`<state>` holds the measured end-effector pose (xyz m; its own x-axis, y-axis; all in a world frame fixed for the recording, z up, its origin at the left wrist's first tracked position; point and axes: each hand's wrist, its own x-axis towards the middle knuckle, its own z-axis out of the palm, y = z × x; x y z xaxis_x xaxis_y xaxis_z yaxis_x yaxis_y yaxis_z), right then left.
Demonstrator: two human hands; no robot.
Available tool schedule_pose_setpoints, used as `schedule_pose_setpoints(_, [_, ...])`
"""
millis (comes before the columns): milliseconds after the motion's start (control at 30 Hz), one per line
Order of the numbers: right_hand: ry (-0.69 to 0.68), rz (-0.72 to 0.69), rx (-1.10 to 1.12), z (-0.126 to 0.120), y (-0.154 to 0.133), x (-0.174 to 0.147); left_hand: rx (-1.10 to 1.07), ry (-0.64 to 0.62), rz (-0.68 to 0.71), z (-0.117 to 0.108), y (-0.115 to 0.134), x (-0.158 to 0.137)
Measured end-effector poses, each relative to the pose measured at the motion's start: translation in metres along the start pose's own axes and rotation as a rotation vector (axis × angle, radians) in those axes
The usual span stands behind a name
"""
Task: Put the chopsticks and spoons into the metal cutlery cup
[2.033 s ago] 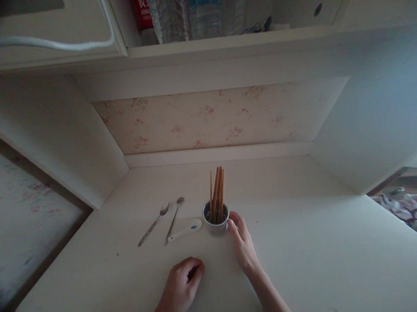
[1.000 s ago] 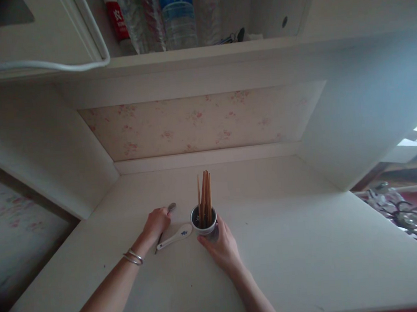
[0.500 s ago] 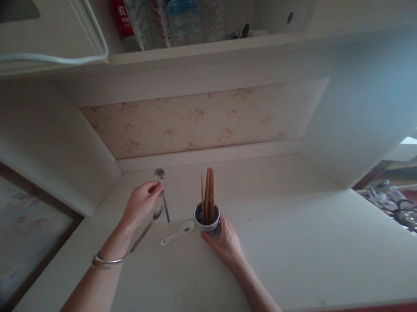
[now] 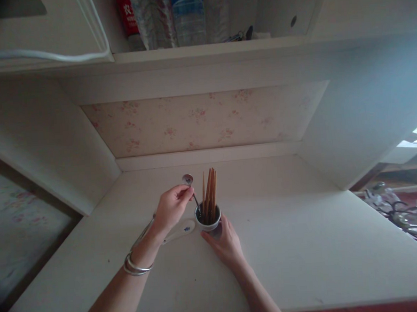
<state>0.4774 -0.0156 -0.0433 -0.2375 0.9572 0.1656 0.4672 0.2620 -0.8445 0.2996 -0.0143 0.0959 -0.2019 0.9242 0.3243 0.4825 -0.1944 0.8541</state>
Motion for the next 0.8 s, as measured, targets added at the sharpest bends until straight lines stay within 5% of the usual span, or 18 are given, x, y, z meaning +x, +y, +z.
schedule_pose_setpoints(800, [0.004, -0.047, 0.026, -0.003, -0.002, -0.003, 0.251, -0.117, -0.073, 0.03, -0.037, -0.006])
